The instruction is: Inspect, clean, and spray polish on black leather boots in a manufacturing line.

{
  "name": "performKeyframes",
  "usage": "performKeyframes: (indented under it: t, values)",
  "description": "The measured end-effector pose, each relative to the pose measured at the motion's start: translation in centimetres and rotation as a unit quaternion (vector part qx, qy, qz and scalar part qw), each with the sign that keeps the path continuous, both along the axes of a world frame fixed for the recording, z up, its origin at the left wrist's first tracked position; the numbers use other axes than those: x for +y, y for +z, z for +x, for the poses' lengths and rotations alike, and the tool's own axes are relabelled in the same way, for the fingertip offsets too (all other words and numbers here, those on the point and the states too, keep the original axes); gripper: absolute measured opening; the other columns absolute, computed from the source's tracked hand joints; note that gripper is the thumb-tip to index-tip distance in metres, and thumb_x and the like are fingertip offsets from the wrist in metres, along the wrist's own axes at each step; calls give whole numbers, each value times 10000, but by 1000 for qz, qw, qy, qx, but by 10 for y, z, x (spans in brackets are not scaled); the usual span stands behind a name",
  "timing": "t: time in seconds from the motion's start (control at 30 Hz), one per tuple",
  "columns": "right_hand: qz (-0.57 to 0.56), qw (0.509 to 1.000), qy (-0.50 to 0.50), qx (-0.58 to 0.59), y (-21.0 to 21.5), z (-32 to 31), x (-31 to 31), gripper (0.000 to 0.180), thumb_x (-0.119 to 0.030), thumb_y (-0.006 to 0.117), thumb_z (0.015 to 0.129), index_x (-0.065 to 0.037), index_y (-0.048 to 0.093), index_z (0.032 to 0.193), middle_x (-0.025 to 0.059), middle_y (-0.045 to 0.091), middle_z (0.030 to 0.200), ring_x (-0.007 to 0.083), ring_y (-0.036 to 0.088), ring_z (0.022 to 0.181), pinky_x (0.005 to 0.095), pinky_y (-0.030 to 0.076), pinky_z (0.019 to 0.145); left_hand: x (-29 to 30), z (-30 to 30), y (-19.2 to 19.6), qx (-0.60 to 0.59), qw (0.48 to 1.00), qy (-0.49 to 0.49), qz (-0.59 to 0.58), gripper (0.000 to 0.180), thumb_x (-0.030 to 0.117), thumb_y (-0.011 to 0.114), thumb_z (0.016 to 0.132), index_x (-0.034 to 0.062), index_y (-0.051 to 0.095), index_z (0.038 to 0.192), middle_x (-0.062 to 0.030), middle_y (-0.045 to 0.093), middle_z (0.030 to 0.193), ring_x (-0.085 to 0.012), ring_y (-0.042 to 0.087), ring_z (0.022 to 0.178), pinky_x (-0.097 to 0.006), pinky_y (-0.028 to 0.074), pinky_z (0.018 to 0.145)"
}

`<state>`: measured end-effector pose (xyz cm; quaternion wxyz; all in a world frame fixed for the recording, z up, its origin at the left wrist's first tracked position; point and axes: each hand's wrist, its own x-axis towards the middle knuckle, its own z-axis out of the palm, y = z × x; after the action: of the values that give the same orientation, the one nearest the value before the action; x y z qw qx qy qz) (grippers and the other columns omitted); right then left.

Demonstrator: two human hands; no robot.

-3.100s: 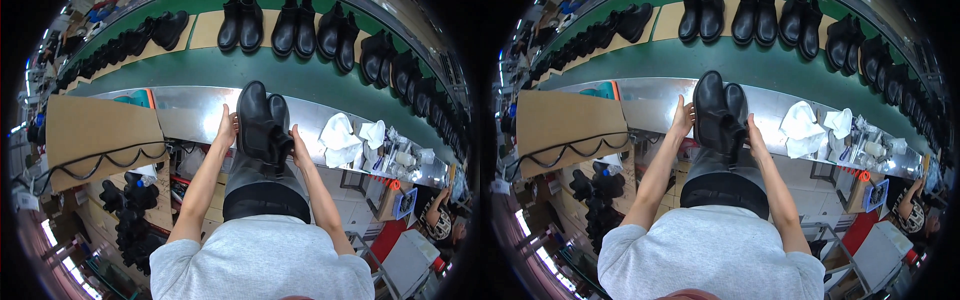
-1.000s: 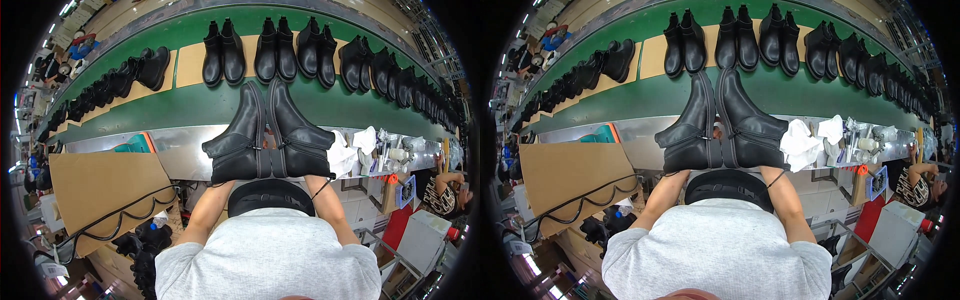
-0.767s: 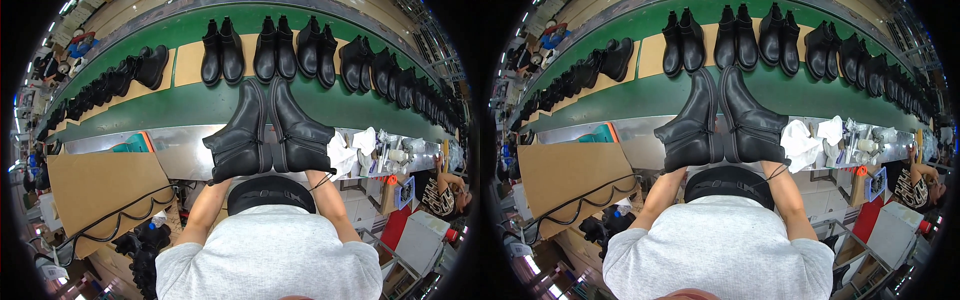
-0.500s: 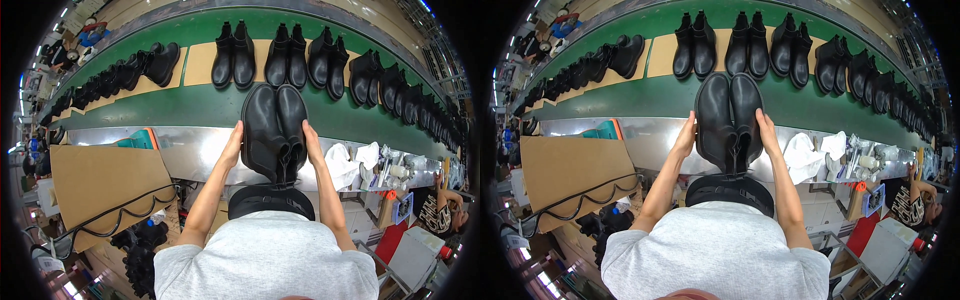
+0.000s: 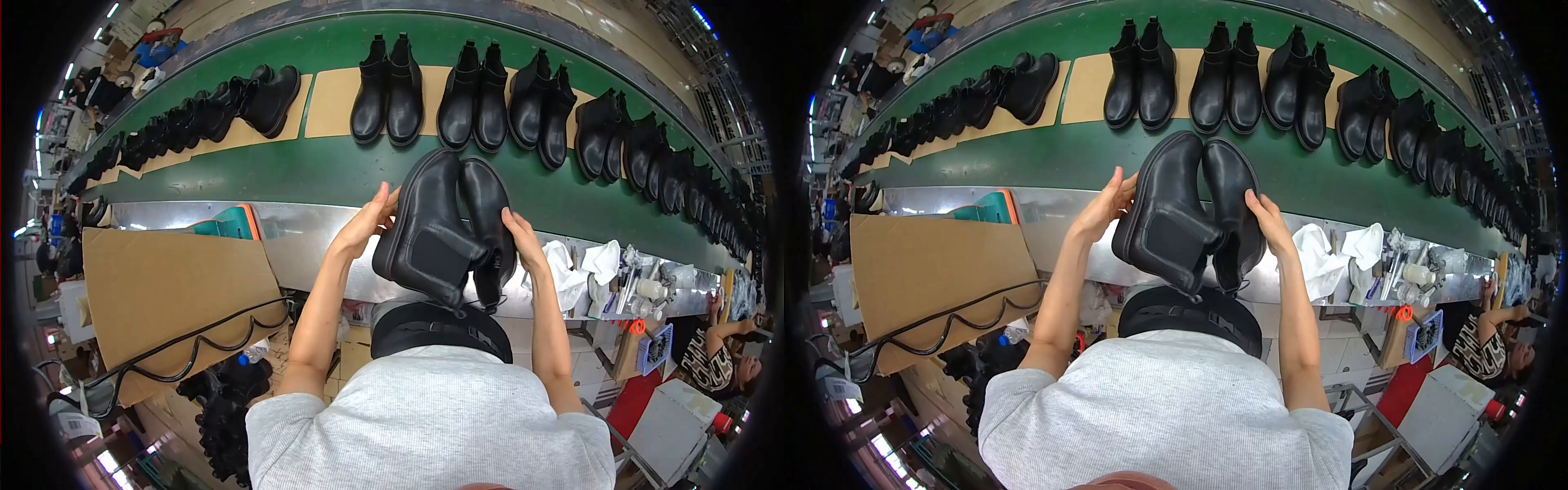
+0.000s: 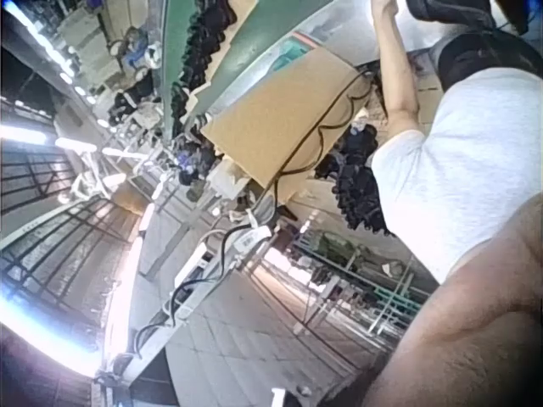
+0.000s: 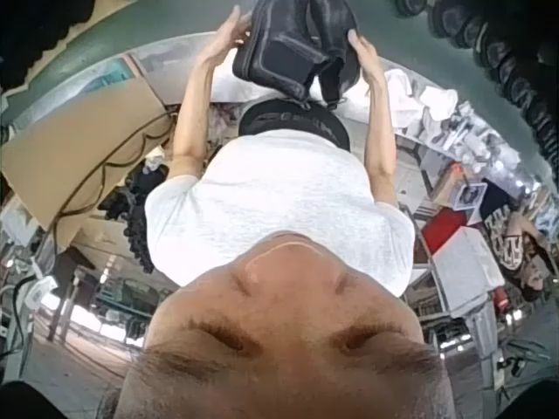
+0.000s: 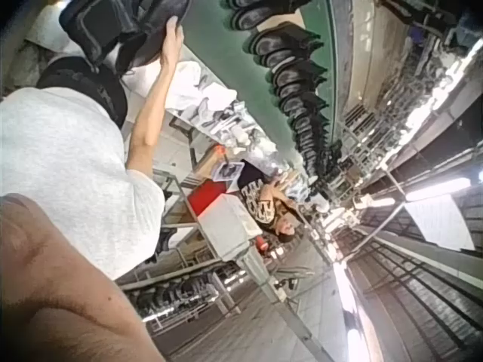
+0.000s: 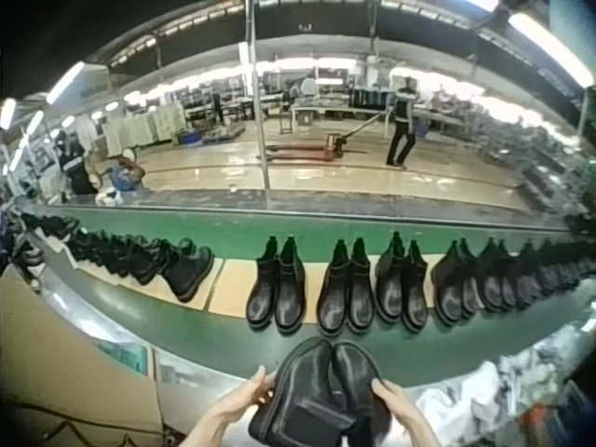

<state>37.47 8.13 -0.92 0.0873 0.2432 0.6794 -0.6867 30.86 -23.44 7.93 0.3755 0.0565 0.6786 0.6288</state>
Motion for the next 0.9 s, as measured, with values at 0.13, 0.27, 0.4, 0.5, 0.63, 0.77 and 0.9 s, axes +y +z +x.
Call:
performKeyframes:
  t: [0.13, 0.27, 0.4, 0.5, 0.63, 0.77, 0.9]
  values:
    - [-377, 923, -38, -71, 22, 4, -12, 319, -262, 498, 912, -37, 556, 1132, 36, 624, 1061, 130, 593, 969, 302, 479, 846, 16, 7, -7, -135, 972, 111, 154, 571, 486, 470, 890, 39, 466, 1245, -76, 601, 1107, -141, 582, 925, -295, 473, 789]
    - [-430, 901, -56, -5, 83, -14, -54, 288, -330, 544, 905, -81, 589, 1043, 13, 639, 953, 108, 608, 854, 246, 492, 761, 40, 12, -14, -282, 861, 301, 298, 371, 369, 607, 857, 68, 569, 1071, -78, 608, 1062, -200, 598, 967, -404, 489, 839]
    - [-410, 906, -93, -35, 68, -31, -50, 283, -373, 610, 860, -96, 601, 921, 4, 631, 834, 105, 596, 730, 235, 493, 639, 45, 5, -24, -335, 828, 342, 293, 428, 420, 655, 805, 64, 531, 1007, -70, 584, 948, -185, 567, 832, -353, 500, 728]
    - [-422, 901, -87, -46, 64, -34, -52, 287, -381, 634, 842, -101, 592, 888, -4, 618, 797, 99, 579, 696, 235, 487, 631, 44, 1, -35, -398, 780, 394, 280, 462, 433, 699, 759, 66, 519, 975, -70, 552, 873, -169, 526, 753, -342, 495, 710]
    - [-409, 904, -104, -62, 64, -33, -56, 298, -395, 652, 824, -106, 586, 861, -12, 603, 762, 93, 558, 662, 231, 484, 627, 44, 1, -41, -402, 778, 399, 272, 500, 443, 720, 732, 52, 514, 964, -72, 532, 853, -166, 516, 740, -337, 498, 713]
    - [-413, 901, -111, -69, 62, -32, -56, 307, -402, 662, 814, -108, 585, 864, -11, 603, 761, 96, 562, 664, 232, 485, 627, 44, 2, -45, -408, 773, 405, 267, 514, 456, 717, 730, 37, 513, 949, -84, 523, 871, -171, 521, 760, -335, 501, 716]
    - [-413, 899, -122, -75, 61, -31, -57, 301, -396, 666, 813, -111, 584, 862, -13, 601, 768, 97, 565, 677, 231, 486, 628, 43, 3, -44, -412, 776, 392, 273, 548, 472, 712, 728, 15, 509, 953, -90, 521, 873, -177, 520, 774, -325, 502, 720]
